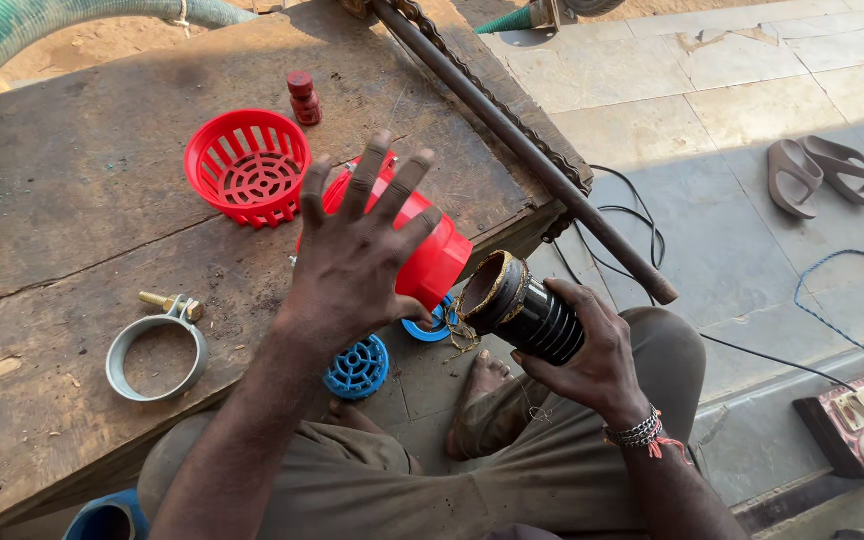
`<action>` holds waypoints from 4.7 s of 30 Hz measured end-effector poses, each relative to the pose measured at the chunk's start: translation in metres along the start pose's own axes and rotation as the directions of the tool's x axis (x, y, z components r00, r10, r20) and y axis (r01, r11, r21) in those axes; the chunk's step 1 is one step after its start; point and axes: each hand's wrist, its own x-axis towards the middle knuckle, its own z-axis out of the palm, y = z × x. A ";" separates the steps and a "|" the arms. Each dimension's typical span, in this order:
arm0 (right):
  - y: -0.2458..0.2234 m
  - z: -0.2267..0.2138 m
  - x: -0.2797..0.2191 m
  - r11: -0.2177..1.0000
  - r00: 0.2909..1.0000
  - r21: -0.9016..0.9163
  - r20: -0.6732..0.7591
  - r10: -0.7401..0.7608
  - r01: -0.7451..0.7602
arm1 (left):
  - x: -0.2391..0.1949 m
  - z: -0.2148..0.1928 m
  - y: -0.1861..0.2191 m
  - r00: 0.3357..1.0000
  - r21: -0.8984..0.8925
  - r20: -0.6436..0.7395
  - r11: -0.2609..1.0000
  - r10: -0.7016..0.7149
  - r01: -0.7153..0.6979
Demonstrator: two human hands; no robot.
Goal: The person wraps a patterned cloth around a black cylindrical component, applies a dark liquid sealant to the edges, and fits a red plastic housing over it. They then use scissors to trim the excess cloth from the cylinder.
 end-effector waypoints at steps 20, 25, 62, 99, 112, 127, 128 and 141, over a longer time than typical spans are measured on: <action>0.000 0.035 0.001 0.995 0.996 0.079 -0.060 -0.062 0.066 | 0.010 0.023 -0.034 0.807 -0.762 -0.136 0.581 -0.575 0.286; -0.003 0.040 0.005 0.998 0.998 0.049 -0.055 -0.034 0.036 | 0.010 0.029 -0.036 0.816 -0.754 -0.204 0.619 -0.540 0.221; -0.006 0.040 0.012 0.974 0.986 -0.160 -0.028 -0.165 0.159 | 0.012 0.030 -0.042 0.858 -0.764 -0.173 0.615 -0.483 0.192; 0.054 0.056 0.020 -0.025 0.621 0.628 0.774 0.123 -0.777 | 0.017 0.036 -0.051 0.897 -0.754 -0.212 0.649 -0.387 0.101; 0.037 0.042 0.011 0.431 0.840 0.729 0.518 0.158 -0.531 | 0.022 0.038 -0.049 0.873 -0.761 -0.182 0.627 -0.453 0.167; 0.040 0.038 0.019 0.787 0.928 0.582 0.370 -0.030 -0.206 | 0.022 0.037 -0.052 0.895 -0.784 -0.136 0.599 -0.424 0.165; 0.039 0.037 0.020 0.833 0.937 0.533 0.344 -0.052 -0.149 | 0.023 0.037 -0.052 0.893 -0.785 -0.111 0.590 -0.436 0.191; 0.014 0.037 0.016 0.970 0.965 0.075 0.110 -0.240 0.233 | 0.021 0.037 -0.054 0.903 -0.773 -0.182 0.624 -0.389 0.113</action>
